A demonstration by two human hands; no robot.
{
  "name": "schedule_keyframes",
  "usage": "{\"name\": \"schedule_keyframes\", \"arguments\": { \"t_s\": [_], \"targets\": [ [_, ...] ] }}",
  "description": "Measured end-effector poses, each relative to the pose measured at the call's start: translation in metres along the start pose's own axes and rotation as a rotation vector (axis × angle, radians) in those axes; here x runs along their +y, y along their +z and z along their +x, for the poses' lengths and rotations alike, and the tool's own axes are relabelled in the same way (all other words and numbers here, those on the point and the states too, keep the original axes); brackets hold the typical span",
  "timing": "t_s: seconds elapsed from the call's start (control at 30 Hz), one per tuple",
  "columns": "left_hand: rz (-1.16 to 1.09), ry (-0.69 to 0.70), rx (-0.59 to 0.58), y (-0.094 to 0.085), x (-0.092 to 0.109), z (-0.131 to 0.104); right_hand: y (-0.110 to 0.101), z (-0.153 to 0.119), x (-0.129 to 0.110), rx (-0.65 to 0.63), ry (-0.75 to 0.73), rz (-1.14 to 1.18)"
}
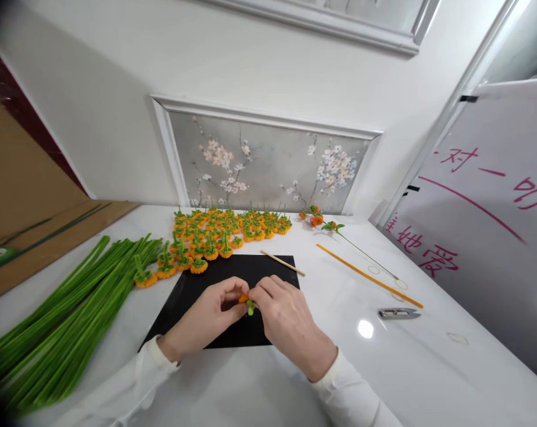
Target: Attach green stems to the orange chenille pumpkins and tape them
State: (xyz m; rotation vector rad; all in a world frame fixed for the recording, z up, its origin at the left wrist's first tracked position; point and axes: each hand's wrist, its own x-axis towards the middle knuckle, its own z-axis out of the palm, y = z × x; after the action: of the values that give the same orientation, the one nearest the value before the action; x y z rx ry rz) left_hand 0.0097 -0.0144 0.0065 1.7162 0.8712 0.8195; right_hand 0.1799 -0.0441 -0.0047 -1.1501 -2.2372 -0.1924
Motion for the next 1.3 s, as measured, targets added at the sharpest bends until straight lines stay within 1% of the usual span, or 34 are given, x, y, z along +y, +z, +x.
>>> {"name": "schedule_keyframes", "arguments": {
  "t_s": [0.1, 0.17, 0.2, 0.23, 0.27, 0.3, 0.33, 0.37, 0.4, 0.47, 0.5, 0.57, 0.7, 0.8, 0.87, 0.9, 0.97, 1.0, 1.07, 1.13, 1.2, 1.23, 1.3],
  "targets": [
    [-0.168, -0.18, -0.123, -0.008, 0.002, 0.001, -0.006, 0.002, -0.001, -0.012, -0.153, -0.052],
    [-0.232, -0.252, -0.206, -0.013, 0.005, 0.0, -0.011, 0.002, -0.002, -0.022, -0.24, -0.064],
    [-0.238, -0.246, -0.231, -0.015, 0.006, 0.0, -0.013, 0.002, -0.002, -0.02, -0.275, -0.064],
    [-0.225, -0.213, -0.234, -0.016, 0.006, -0.001, -0.014, 0.002, -0.002, -0.007, -0.293, -0.05],
    [-0.192, -0.156, -0.207, -0.015, 0.006, -0.001, -0.015, 0.002, -0.001, 0.015, -0.281, -0.011],
    [-0.132, -0.083, -0.147, -0.014, 0.006, -0.002, -0.014, 0.002, 0.0, 0.05, -0.224, 0.057],
    [-0.048, 0.001, -0.068, -0.013, 0.005, -0.002, -0.012, 0.002, 0.001, 0.091, -0.117, 0.154],
    [0.056, 0.095, 0.034, -0.011, 0.003, -0.003, -0.01, 0.002, 0.002, 0.121, 0.028, 0.28],
    [0.179, 0.187, 0.122, -0.009, 0.002, -0.003, -0.008, 0.002, 0.003, 0.124, 0.189, 0.425],
    [0.392, 0.355, 0.212, -0.006, -0.003, -0.004, -0.005, 0.003, 0.004, 0.058, 0.463, 0.702],
    [0.47, 0.415, 0.228, -0.005, -0.004, -0.004, -0.004, 0.004, 0.003, 0.006, 0.546, 0.807],
    [0.568, 0.484, 0.237, -0.004, -0.007, -0.004, -0.003, 0.005, 0.0, -0.066, 0.603, 0.915],
    [0.68, 0.56, 0.197, -0.004, -0.011, -0.004, -0.004, 0.006, -0.007, -0.058, 0.61, 0.909],
    [0.748, 0.608, 0.153, -0.005, -0.015, -0.004, -0.002, 0.008, -0.009, -0.084, 0.687, 0.986],
    [0.773, 0.615, 0.144, -0.005, -0.017, -0.005, 0.0, 0.009, -0.009, -0.095, 0.741, 1.032],
    [0.776, 0.609, 0.143, -0.004, -0.018, -0.005, 0.001, 0.009, -0.009, -0.095, 0.745, 1.026],
    [0.768, 0.578, 0.139, -0.003, -0.019, -0.005, 0.003, 0.008, -0.009, -0.079, 0.69, 0.928],
    [0.755, 0.55, 0.138, -0.003, -0.018, -0.005, 0.003, 0.006, -0.009, -0.063, 0.629, 0.834],
    [0.714, 0.466, 0.143, -0.001, -0.016, -0.005, 0.005, 0.003, -0.008, -0.017, 0.458, 0.576],
    [0.636, 0.358, 0.139, -0.001, -0.012, -0.005, 0.005, 0.001, -0.007, 0.017, 0.25, 0.269],
    [0.528, 0.258, 0.086, -0.003, -0.006, -0.004, 0.005, -0.001, -0.006, 0.013, 0.052, 0.007],
    [0.471, 0.217, 0.044, -0.004, -0.003, -0.004, 0.004, -0.001, -0.005, 0.0, -0.026, -0.085],
    [0.378, 0.155, -0.034, -0.007, 0.003, -0.004, 0.001, 0.0, -0.005, -0.028, -0.135, -0.184]
  ]
}}
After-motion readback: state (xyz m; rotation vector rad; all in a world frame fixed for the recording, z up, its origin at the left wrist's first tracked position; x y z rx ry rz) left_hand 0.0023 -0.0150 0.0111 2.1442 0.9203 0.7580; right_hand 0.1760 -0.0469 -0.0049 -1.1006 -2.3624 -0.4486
